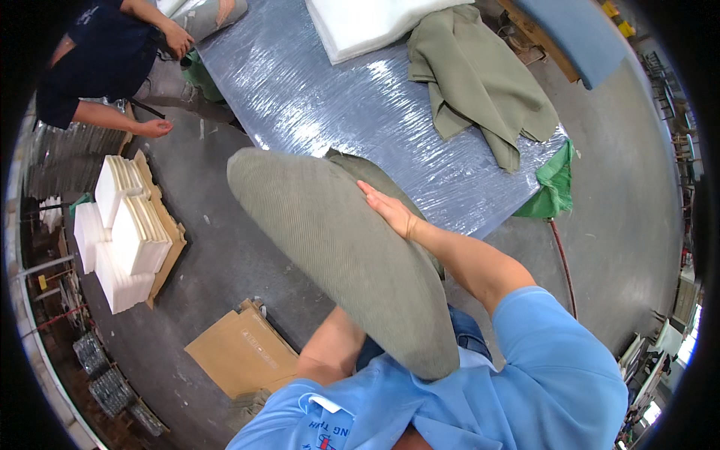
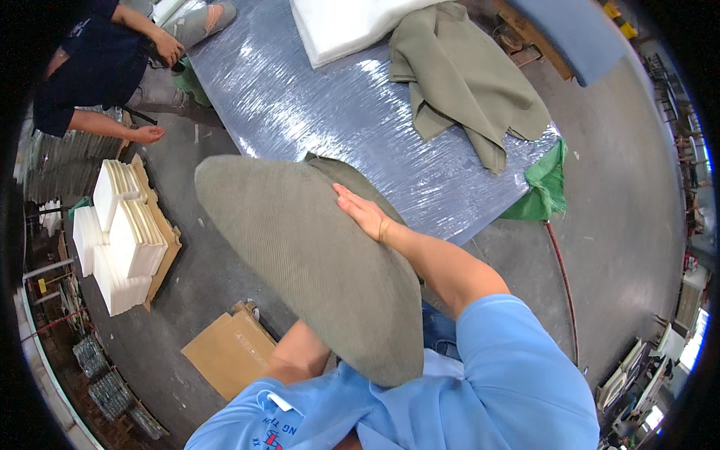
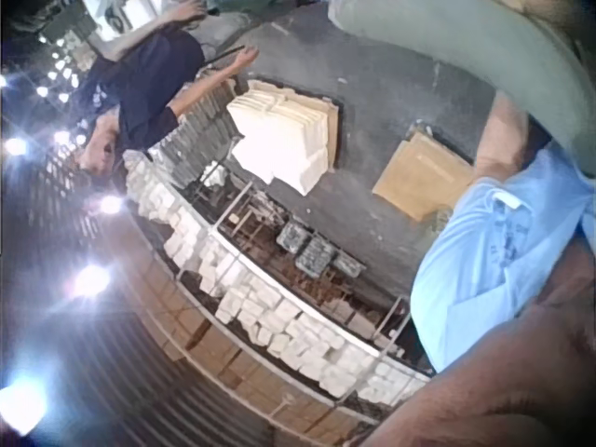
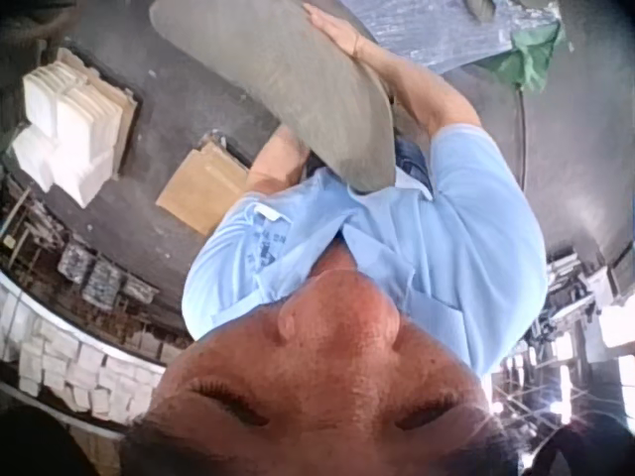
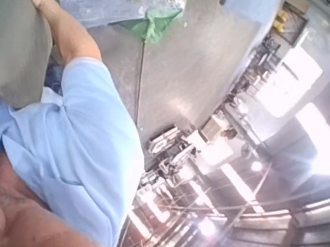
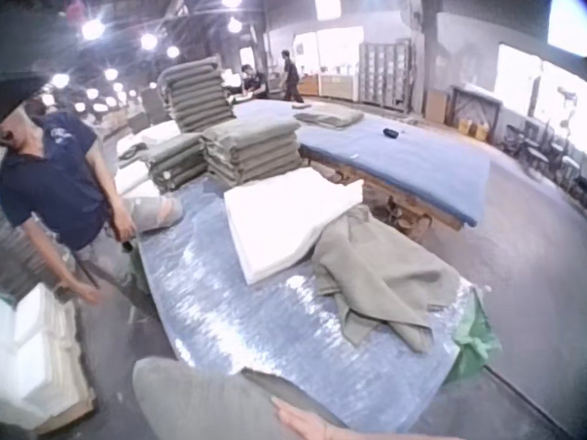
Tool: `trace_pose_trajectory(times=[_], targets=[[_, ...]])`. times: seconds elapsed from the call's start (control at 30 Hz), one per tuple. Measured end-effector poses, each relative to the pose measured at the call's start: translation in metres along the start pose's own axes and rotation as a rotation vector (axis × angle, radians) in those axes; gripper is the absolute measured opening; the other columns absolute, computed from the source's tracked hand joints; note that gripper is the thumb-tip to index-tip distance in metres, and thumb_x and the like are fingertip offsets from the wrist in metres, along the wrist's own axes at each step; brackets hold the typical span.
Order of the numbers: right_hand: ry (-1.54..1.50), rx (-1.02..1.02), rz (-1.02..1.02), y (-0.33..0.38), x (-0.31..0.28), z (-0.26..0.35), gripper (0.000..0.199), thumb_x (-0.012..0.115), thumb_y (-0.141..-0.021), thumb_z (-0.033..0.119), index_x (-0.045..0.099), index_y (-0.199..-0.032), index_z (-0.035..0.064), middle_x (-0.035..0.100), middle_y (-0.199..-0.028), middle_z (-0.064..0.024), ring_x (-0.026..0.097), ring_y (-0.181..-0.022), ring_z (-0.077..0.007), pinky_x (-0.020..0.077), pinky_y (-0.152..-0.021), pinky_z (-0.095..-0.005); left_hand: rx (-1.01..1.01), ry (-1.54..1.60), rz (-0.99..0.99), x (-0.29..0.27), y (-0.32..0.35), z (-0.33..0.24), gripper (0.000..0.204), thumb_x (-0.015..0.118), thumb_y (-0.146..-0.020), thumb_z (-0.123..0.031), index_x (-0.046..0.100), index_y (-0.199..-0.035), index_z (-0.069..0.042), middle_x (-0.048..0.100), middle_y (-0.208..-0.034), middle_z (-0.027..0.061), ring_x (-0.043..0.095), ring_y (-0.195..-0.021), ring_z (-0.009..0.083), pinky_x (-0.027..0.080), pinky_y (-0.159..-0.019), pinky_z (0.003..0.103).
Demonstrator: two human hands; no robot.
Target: The person inserts white foam pads into green fabric covers, folds and smooths the covers, and stacks the finished cushions. The person also handles cardboard and additional foam pads on the worktable.
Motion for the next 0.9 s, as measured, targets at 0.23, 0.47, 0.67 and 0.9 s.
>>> trace_pose_trajectory(times=[0.23,0.47,0.67,0.9], targets=[[-0.156,-0.154,0.083,0.099,-0.022,0.077,0.078,0.031,-0.11,0.059,0.024,-0.165,0.0048,0.026,-0.171,-0.0156,0.022,-0.159,-0.0286,0.0173,-0.128,-0.041,0.215,0.342,-0.187,0.065,0.087,-0.026,0.07,0.042,-0.109,-0.054,0.037,-0.157,-0.004,0.05,-0.151,0.0149,0.047,-0.14,0.026,0.043,-0.114,0.04],[-0.164,-0.352,0.048,0.187,-0.002,0.094,0.086,0.035,-0.106,0.063,0.024,-0.164,0.0004,0.02,-0.173,-0.0165,0.015,-0.161,-0.0323,0.0131,-0.129,-0.0432,0.05,0.03,0.032,0.047,0.1,0.092,0.049,0.051,-0.109,-0.035,0.046,-0.149,-0.005,0.056,-0.144,0.0128,0.059,-0.128,0.0255,0.052,-0.105,0.039],[-0.049,-0.293,-0.005,0.163,0.015,0.049,0.083,0.038,-0.106,0.059,0.028,-0.163,-0.0002,0.024,-0.171,-0.0195,0.019,-0.16,-0.034,0.0159,-0.128,-0.0423,-0.25,-0.052,0.046,0.005,0.098,0.109,0.049,0.051,-0.109,-0.035,0.047,-0.148,-0.005,0.057,-0.142,0.0133,0.06,-0.126,0.0253,0.053,-0.103,0.039],[-0.097,-0.143,-0.087,0.131,0.015,0.002,0.073,0.046,-0.106,0.047,0.031,-0.163,0.0045,0.028,-0.171,-0.0174,0.023,-0.159,-0.0309,0.0192,-0.128,-0.0399,-0.28,-0.044,0.0,-0.018,0.081,0.105,0.049,0.05,-0.11,-0.036,0.047,-0.147,-0.004,0.058,-0.14,0.014,0.061,-0.124,0.025,0.053,-0.101,0.039]])
Point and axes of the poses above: each hand's wrist, its own y-axis away from the middle knuckle, its own x-axis out of the palm, z = x × y, the point moved 2 cm from there along -y, towards the middle knuckle
